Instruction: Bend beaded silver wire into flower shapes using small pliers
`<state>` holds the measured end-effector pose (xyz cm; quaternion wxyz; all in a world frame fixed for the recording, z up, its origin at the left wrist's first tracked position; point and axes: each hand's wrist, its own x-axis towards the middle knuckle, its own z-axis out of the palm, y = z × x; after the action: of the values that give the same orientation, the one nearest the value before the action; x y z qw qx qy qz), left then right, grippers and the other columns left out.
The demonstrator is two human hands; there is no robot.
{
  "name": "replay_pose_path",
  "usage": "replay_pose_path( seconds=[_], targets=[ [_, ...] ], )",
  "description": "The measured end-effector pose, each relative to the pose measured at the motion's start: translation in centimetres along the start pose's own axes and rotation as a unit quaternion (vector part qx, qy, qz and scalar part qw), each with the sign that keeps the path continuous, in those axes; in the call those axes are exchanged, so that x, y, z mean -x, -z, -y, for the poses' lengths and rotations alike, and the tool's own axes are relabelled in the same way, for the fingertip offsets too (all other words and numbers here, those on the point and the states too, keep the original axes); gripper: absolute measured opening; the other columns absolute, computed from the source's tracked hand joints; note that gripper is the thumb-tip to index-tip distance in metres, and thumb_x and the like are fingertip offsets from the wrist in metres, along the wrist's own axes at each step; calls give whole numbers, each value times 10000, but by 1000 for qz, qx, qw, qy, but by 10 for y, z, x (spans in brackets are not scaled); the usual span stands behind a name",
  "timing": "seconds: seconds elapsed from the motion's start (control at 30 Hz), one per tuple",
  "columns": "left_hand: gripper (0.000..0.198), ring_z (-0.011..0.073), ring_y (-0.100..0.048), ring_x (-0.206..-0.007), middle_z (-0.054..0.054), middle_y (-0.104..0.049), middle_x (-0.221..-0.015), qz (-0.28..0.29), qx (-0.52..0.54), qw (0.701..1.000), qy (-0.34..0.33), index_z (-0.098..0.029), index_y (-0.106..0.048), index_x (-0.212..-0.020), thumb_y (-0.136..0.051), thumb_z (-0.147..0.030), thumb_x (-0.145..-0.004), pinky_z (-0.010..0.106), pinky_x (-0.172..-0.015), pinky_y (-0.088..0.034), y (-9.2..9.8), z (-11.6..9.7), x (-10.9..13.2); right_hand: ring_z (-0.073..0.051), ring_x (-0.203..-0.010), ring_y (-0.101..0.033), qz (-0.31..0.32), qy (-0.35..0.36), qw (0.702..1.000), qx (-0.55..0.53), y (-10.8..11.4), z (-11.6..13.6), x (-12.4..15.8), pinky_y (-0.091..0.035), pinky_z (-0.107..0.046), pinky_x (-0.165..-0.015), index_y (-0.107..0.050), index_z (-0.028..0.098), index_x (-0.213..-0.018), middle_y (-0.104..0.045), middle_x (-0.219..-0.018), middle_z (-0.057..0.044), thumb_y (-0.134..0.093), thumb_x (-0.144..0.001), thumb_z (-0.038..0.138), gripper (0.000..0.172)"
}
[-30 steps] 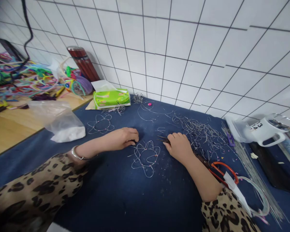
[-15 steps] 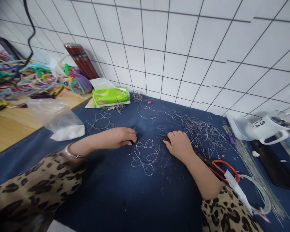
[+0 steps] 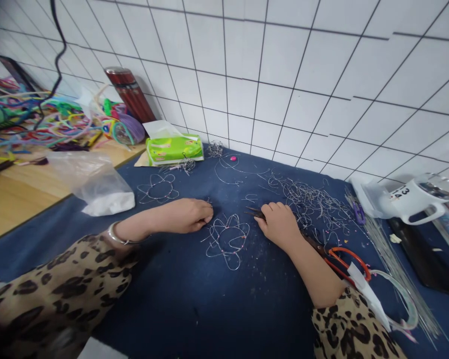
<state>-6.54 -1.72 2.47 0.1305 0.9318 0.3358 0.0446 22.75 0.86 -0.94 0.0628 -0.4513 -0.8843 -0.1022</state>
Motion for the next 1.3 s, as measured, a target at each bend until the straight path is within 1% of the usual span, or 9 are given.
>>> replay_pose_path(
  seconds=[0.1,0.27,0.37,0.47,0.77,0.97,1.07,1.17,1.3],
  targets=[
    [115,156,-516,-698,25,-559,-753,-2,-12,1000,14,-183,-534,-745,-459,-106,-705,259,-637,-374,4,2,2,-185,-747,-455,2,-1,1000,-5,1,0,0,-280,-288,-663,-506,181,-784,-545,-769,-60,-416,-853,417,262],
    [104,162,-513,-670,27,-562,-748,-43,-71,992,94,-186,-518,-769,-447,-129,-717,259,-576,-358,6,7,2,-187,-756,-453,3,-3,1000,-11,1,1,0,-283,-289,-668,-498,184,-791,-542,-776,-53,-420,-854,415,251],
    [201,165,-538,-706,33,-580,-792,-73,-65,989,112,-190,-537,-894,-431,-126,-735,257,-596,-384,4,10,0,-188,-758,-453,2,-2,1000,-8,1,1,0,-284,-291,-674,-497,186,-785,-541,-771,-51,-424,-851,416,251],
    [316,168,-560,-783,40,-592,-885,-91,-45,990,101,-209,-543,-1031,-420,-124,-753,254,-636,-410,2,13,-2,-186,-755,-455,-2,0,1000,-7,1,0,0,-287,-293,-676,-498,186,-780,-541,-770,-50,-428,-848,411,245],
    [177,132,-559,-720,19,-575,-793,-114,17,989,91,-190,-618,-854,-445,-225,-840,241,-653,-414,1,20,-3,-185,-748,-466,-10,-2,1000,-8,1,0,2,-295,-292,-669,-501,189,-780,-544,-772,-52,-428,-848,407,240],
    [161,148,-533,-810,40,-582,-814,-223,61,969,89,-174,-631,-806,-488,-241,-836,276,-752,-425,6,17,-6,-180,-746,-471,-9,-4,1000,-7,4,1,2,-298,-287,-662,-497,189,-778,-547,-777,-50,-422,-854,403,239],
    [151,142,-531,-820,34,-595,-809,-257,120,954,94,-173,-629,-775,-517,-262,-825,277,-781,-424,10,14,-6,-176,-741,-471,-7,-5,1000,-8,5,1,3,-299,-284,-659,-494,190,-771,-543,-770,-46,-418,-858,402,241],
    [141,120,-532,-754,18,-594,-792,-266,180,938,130,-168,-618,-793,-512,-260,-815,249,-718,-429,8,14,-6,-176,-745,-473,-12,-5,1000,-6,6,2,4,-300,-284,-661,-495,191,-776,-542,-768,-44,-416,-861,395,235],
    [128,102,-501,-632,-17,-554,-673,-238,242,922,189,-162,-597,-785,-511,-257,-779,225,-606,-408,4,16,-7,-178,-751,-478,-18,-1,1000,4,6,2,4,-303,-286,-669,-501,191,-782,-547,-768,-47,-417,-862,391,232]
  ],
)
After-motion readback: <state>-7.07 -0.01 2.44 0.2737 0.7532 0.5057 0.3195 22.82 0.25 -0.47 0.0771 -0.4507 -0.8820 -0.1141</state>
